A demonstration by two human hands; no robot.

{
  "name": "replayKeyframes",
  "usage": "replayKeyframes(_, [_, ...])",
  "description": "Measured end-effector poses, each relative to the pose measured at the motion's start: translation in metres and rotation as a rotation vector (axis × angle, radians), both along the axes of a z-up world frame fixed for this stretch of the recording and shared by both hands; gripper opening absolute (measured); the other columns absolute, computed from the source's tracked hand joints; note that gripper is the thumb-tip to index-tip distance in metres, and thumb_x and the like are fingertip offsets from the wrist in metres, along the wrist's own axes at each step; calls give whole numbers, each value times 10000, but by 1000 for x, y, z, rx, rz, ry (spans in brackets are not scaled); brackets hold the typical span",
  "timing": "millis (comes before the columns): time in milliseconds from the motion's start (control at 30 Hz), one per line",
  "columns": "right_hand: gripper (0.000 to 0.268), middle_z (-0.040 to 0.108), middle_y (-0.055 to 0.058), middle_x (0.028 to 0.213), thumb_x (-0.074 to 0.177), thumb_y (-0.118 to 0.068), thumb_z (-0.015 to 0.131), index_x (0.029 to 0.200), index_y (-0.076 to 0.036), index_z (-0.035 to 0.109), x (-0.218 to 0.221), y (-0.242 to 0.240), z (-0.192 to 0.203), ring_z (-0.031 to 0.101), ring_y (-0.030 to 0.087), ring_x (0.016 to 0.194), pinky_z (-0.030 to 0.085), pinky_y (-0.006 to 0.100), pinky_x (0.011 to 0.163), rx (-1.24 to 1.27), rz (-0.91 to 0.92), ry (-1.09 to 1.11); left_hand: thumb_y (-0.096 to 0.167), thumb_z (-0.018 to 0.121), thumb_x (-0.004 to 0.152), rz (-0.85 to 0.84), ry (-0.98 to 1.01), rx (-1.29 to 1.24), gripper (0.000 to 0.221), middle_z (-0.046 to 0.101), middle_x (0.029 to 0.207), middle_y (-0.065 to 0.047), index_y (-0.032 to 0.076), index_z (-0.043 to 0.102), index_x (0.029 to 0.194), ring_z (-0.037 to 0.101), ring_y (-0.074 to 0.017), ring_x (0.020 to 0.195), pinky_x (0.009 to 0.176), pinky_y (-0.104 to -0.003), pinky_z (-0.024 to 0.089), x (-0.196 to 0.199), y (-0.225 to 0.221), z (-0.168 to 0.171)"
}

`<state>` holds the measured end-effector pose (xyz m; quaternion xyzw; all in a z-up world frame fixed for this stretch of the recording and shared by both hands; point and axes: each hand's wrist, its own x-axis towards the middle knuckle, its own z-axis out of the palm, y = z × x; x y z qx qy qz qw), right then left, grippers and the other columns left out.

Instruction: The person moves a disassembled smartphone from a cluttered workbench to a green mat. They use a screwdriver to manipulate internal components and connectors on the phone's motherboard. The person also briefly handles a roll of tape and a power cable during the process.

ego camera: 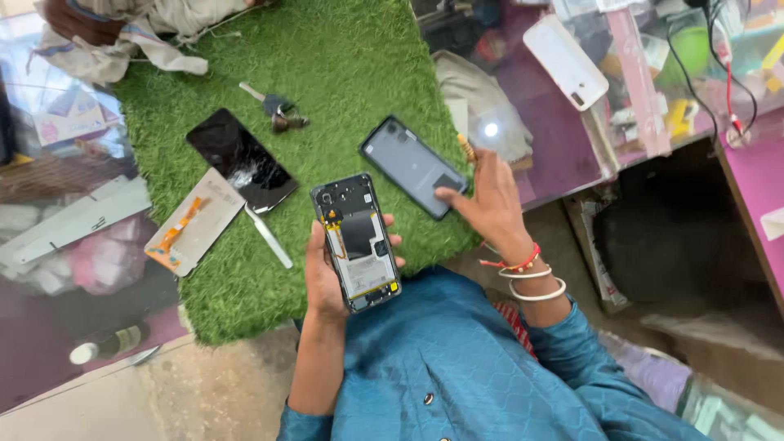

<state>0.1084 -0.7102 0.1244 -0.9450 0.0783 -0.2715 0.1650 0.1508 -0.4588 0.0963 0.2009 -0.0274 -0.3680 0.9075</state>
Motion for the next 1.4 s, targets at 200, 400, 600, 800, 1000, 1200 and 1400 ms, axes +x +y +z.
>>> replayKeyframes(200, [329, 548, 124, 827, 1047, -225, 660, 1269, 18, 657, 11, -24, 18, 545, 258, 759, 448, 393, 702, 329, 210, 148, 643, 394, 1033, 66, 60, 58, 806, 628, 1345, -268, -14, 478, 1492, 694, -343, 1091, 859, -518, 624, -2, -53, -1])
replayKeyframes(400, [203, 560, 89, 767, 1046, -170, 643, 1131, -23, 755, 20, -27, 51, 554, 194, 652, 428, 340, 592, 420, 335, 144, 643, 413, 1033, 86, -24, 153, 809, 635, 1336, -264, -14, 473, 1501, 698, -318, 1083, 849, -483, 627, 8, -65, 8])
replayKeyframes(600, [191, 573, 95, 780, 1033, -156, 661, 1129, -19, 755, 36, -24, 59, 563, 199, 645, 433, 348, 579, 402, 304, 167, 620, 444, 1031, 56, -85, 277, 773, 649, 1319, -250, 24, 434, 1522, 700, -290, 1063, 836, -433, 625, 24, -58, 15])
replayKeyframes(800, [178, 610, 118, 866, 993, -145, 686, 1114, -35, 756, 44, -16, 75, 619, 222, 692, 481, 360, 631, 306, 319, 163, 517, 446, 1044, 37, -246, 582, 649, 681, 1280, -175, 87, 410, 1529, 698, -218, 1024, 827, -374, 613, 36, -47, 20])
replayKeyframes(1000, [169, 678, 90, 773, 1013, -207, 728, 1113, -72, 747, 57, -17, 72, 685, 220, 680, 512, 344, 620, 452, 211, 390, 366, 461, 1097, 71, -573, 784, 526, 684, 1251, -87, 86, 449, 1542, 643, -139, 995, 842, -303, 557, 42, -41, 38])
replayKeyframes(1200, [220, 666, 127, 818, 1020, -254, 748, 1056, -38, 734, 55, -13, 62, 661, 215, 715, 510, 325, 640, 436, 182, 252, 386, 515, 1079, -10, -673, 986, 538, 647, 997, -65, 117, 524, 1545, 543, -122, 838, 763, -286, 491, 49, -34, 50])
replayKeyframes(1400, [297, 672, 97, 870, 953, -244, 820, 1077, -2, 702, 39, -21, 56, 615, 137, 684, 471, 294, 579, 424, 143, 243, 450, 510, 1102, 54, -719, 936, 535, 695, 1173, -72, 151, 505, 1545, 647, -136, 1025, 921, -300, 542, 34, -48, 56])
